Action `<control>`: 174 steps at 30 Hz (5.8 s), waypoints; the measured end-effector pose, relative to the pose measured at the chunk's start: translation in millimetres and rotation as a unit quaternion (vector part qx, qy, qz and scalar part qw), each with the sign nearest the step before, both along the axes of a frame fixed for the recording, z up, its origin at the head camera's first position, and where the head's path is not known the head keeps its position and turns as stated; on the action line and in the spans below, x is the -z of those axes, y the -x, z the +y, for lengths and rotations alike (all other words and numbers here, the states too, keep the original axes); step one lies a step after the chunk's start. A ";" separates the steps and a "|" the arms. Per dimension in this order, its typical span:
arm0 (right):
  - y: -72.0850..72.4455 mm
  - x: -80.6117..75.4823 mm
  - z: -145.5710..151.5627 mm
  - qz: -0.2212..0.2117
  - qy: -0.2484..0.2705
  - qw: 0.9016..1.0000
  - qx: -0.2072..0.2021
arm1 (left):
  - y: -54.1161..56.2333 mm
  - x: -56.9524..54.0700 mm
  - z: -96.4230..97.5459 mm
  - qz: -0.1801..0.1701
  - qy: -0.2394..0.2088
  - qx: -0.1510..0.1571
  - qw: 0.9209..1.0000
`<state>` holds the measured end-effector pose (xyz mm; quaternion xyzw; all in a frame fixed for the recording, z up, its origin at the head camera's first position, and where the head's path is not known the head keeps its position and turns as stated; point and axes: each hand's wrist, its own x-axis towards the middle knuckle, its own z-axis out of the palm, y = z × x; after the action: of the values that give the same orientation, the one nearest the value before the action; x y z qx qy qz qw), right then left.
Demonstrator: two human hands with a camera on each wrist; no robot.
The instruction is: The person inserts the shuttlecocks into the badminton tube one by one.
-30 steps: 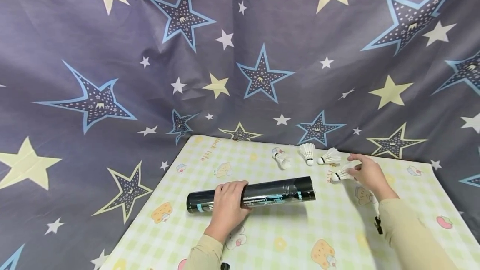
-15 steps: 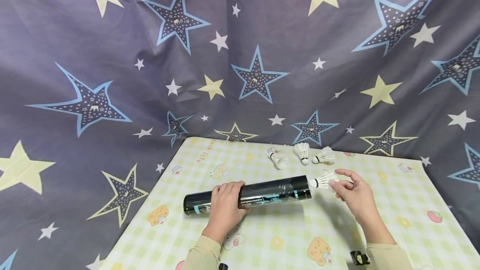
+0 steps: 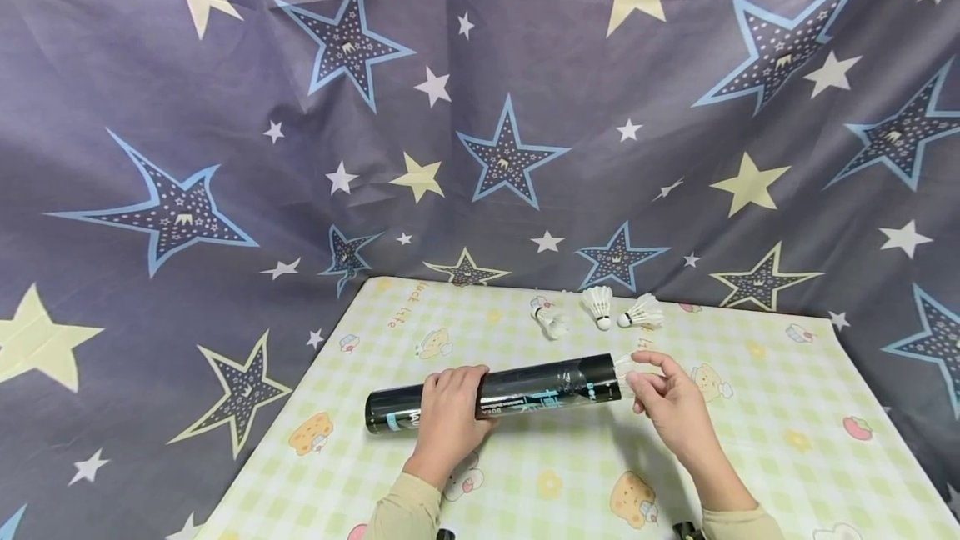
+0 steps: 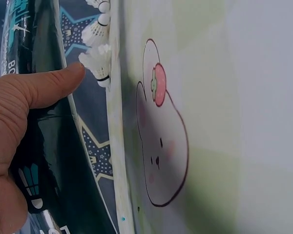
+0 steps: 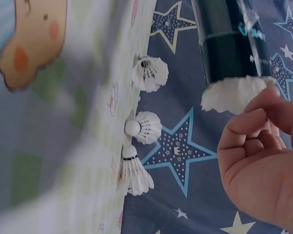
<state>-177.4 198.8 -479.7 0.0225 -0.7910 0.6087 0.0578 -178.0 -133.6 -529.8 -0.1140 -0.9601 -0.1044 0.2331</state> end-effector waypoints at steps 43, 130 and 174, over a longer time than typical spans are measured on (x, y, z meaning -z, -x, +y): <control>-16.5 16.2 -16.9 -0.118 0.070 0.985 -0.104 | -1.0 -2.7 6.9 0.018 -0.038 0.030 0.999; 3.4 4.3 58.1 -0.146 0.065 0.974 -0.158 | 0.9 4.5 9.3 -0.015 -0.044 0.036 0.998; 135.3 33.0 63.2 -0.122 -0.123 0.984 -0.037 | -1.8 0.0 6.2 0.016 -0.032 0.038 0.999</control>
<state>-312.7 262.0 -512.8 -0.0159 -0.8596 0.5065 -0.0654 -176.2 -127.5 -529.8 -0.1442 -0.9473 -0.1420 0.2481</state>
